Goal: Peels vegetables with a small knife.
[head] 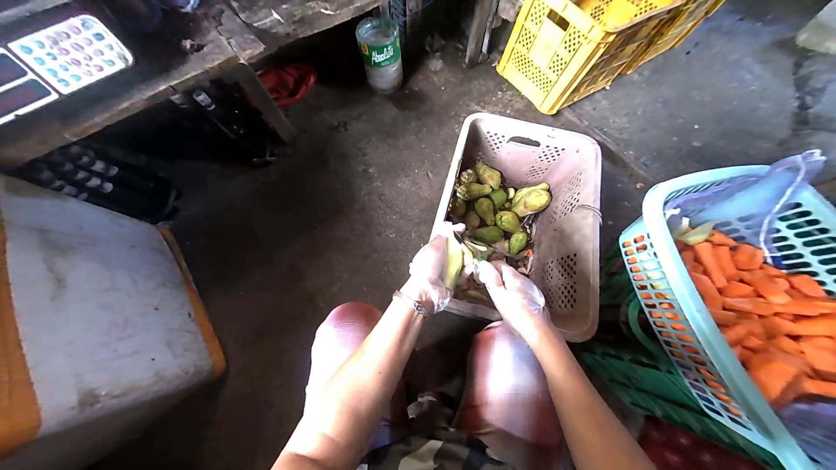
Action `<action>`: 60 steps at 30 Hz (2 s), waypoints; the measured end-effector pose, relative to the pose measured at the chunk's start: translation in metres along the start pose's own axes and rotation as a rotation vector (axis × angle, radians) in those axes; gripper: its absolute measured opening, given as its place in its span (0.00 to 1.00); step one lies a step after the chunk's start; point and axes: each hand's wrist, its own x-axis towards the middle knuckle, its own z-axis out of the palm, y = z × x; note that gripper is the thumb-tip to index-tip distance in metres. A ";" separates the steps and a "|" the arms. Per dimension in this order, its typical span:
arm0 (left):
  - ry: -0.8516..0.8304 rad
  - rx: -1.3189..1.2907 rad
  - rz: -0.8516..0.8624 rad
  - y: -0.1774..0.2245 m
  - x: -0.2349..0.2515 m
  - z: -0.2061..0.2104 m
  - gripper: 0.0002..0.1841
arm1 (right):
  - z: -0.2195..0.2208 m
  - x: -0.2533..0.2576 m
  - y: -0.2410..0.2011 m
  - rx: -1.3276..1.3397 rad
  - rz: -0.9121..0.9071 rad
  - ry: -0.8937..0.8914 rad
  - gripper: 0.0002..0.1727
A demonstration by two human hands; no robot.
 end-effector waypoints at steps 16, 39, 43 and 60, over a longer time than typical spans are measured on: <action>0.008 0.035 -0.011 0.001 -0.003 -0.009 0.22 | -0.006 -0.012 -0.003 -0.203 -0.057 -0.075 0.29; -0.235 0.019 -0.006 0.005 -0.010 -0.017 0.28 | -0.011 -0.032 0.005 -0.088 -0.259 0.152 0.26; -0.187 0.107 0.038 0.003 -0.009 -0.018 0.26 | -0.013 -0.027 -0.006 -0.223 -0.186 0.117 0.27; -0.780 0.009 0.079 0.008 -0.020 -0.028 0.33 | -0.017 0.004 0.040 -0.031 0.147 -0.034 0.34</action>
